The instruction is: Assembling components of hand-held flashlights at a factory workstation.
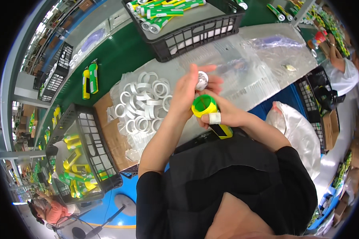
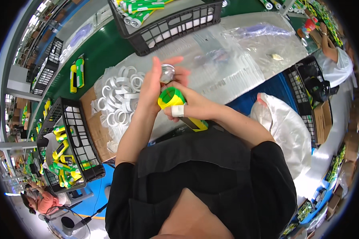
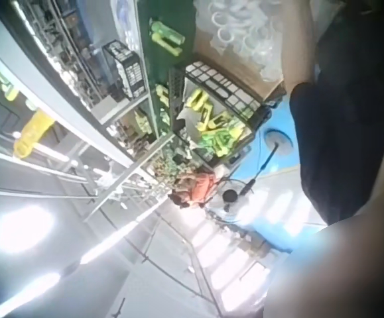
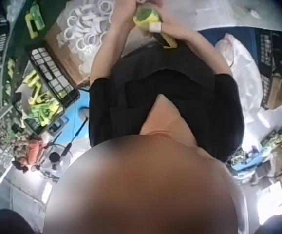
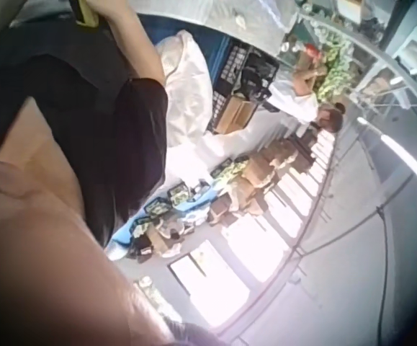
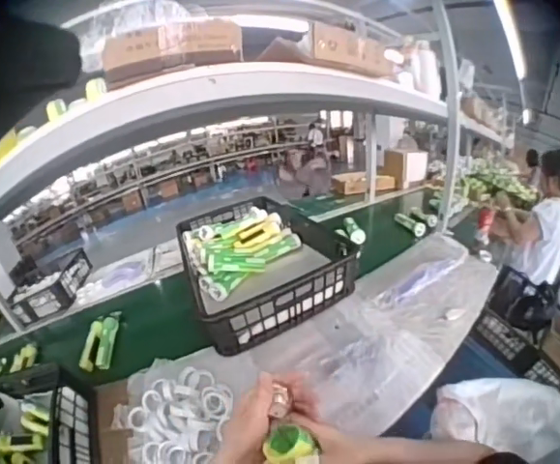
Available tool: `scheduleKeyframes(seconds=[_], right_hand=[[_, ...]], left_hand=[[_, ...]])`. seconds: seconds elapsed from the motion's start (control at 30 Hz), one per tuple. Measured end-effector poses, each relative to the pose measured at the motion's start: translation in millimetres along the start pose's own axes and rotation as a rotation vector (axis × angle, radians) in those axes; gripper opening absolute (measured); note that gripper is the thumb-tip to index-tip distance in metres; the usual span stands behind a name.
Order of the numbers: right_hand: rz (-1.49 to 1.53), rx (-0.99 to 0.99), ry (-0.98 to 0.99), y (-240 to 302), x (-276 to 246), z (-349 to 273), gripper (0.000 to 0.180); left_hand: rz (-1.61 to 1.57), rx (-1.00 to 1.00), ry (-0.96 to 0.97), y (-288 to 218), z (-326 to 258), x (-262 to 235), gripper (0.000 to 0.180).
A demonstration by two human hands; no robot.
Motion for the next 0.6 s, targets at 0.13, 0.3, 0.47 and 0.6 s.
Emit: scheduleKeyframes(seconds=[0.13,0.3,0.47,0.6], right_hand=[[-0.021,-0.033,-0.034,-13,-5,-11,0.055],[-0.093,-0.166,-0.222,-10,-14,-14,0.052],[-0.283,-0.253,-0.372,-25,-28,-19,0.051],[-0.066,-0.213,-0.411,-34,-40,-26,0.047]], left_hand=[[0.586,0.404,0.201,-21,-13,-4,0.056],[1.176,0.833,0.547,-20,-33,23,0.052],[1.512,0.959,0.556,1,-23,27,0.069],[1.316,0.842,0.684,15,-5,34,0.066]])
Point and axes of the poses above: each hand's wrist, its own z-axis towards the middle knuckle, its own x-axis out of the palm, y = z × x, the point moved 5 cm from there along z, towards the middle knuckle, and after that the axes turned 15 degrees about -z, right-handed, at the moved point
